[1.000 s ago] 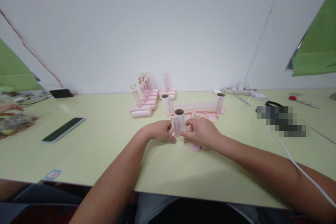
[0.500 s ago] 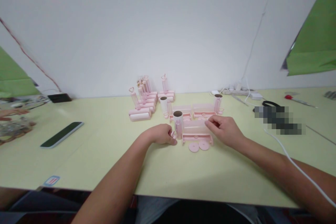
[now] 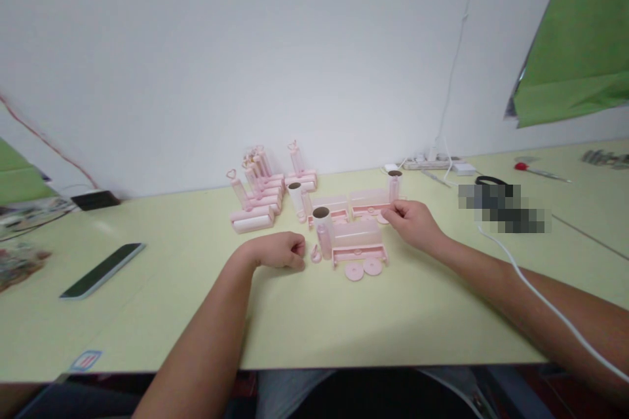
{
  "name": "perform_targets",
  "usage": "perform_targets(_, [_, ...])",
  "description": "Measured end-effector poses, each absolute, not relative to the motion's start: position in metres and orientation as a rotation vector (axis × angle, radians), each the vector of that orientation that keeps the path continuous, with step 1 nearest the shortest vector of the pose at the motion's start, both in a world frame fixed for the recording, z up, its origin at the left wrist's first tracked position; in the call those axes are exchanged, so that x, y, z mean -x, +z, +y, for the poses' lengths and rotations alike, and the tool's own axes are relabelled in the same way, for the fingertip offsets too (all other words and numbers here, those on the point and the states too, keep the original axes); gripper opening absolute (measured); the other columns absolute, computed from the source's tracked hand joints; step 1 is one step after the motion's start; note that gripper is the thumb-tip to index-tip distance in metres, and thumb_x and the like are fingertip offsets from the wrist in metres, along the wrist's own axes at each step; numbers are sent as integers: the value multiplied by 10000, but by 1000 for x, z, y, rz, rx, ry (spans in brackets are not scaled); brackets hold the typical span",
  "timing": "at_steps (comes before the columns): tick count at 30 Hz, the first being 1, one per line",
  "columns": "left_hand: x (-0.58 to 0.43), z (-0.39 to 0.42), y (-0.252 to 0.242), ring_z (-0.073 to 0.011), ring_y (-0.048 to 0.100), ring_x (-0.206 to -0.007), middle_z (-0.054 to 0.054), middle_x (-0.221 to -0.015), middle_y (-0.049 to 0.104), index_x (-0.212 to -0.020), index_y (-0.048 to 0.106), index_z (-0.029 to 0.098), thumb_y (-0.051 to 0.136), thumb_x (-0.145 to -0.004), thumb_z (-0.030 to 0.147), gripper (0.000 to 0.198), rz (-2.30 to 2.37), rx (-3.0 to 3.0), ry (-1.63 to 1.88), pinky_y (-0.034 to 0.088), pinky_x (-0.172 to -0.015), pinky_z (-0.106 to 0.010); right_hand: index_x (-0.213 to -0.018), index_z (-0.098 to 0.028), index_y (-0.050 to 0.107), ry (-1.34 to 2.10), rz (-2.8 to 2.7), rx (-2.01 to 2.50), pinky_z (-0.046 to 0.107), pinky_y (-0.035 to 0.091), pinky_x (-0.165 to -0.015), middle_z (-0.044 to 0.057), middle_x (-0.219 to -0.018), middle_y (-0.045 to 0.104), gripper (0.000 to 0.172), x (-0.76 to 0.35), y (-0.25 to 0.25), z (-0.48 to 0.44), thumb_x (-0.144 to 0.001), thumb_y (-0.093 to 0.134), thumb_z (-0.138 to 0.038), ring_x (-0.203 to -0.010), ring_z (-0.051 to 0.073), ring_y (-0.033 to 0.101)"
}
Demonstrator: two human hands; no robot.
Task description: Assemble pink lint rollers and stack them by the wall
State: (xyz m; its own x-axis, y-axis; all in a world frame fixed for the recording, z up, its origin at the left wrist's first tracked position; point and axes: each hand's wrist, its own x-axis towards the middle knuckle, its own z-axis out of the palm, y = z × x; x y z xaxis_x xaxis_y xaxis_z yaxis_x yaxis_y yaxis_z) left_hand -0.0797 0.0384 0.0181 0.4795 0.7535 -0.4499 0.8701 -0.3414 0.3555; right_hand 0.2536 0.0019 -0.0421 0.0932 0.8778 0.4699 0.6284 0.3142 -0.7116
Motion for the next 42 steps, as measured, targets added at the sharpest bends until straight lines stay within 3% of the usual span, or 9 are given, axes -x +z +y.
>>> perform_targets(3, [85,43,15,-129,462,-543,47,-581,487,-762,508,201,574,-647,310,172,1374,-2125,-237,325,-518,-242,-559,-183,531,330,-1597,1411,263,275,-538,-21,-530,464,390,-255,-46,6,-834,531,-460,-541,131,417])
perform_targets(15, [72,55,-5,-164,524,-696,-5,-735,607,-738,577,179,551,-637,238,120,1464,-2273,-60,346,-587,-254,-561,-204,430,405,-1584,1426,255,289,-542,-25,-539,426,373,-246,-75,19,-849,467,-438,-574,150,450])
perform_targets(29, [75,59,-10,-135,483,-611,14,-658,553,-728,563,177,542,-631,248,121,1451,-2241,25,332,-538,-236,-585,-190,510,494,-1658,1438,255,290,-537,-18,-550,506,372,-249,-79,23,-849,483,-451,-572,153,471])
perform_targets(42, [75,59,-11,-126,481,-603,19,-666,538,-726,528,181,580,-679,335,169,1447,-2220,93,330,-531,-230,-592,-194,488,517,-1623,1451,253,265,-521,-31,-529,475,410,-248,-79,24,-876,462,-488,-538,140,439])
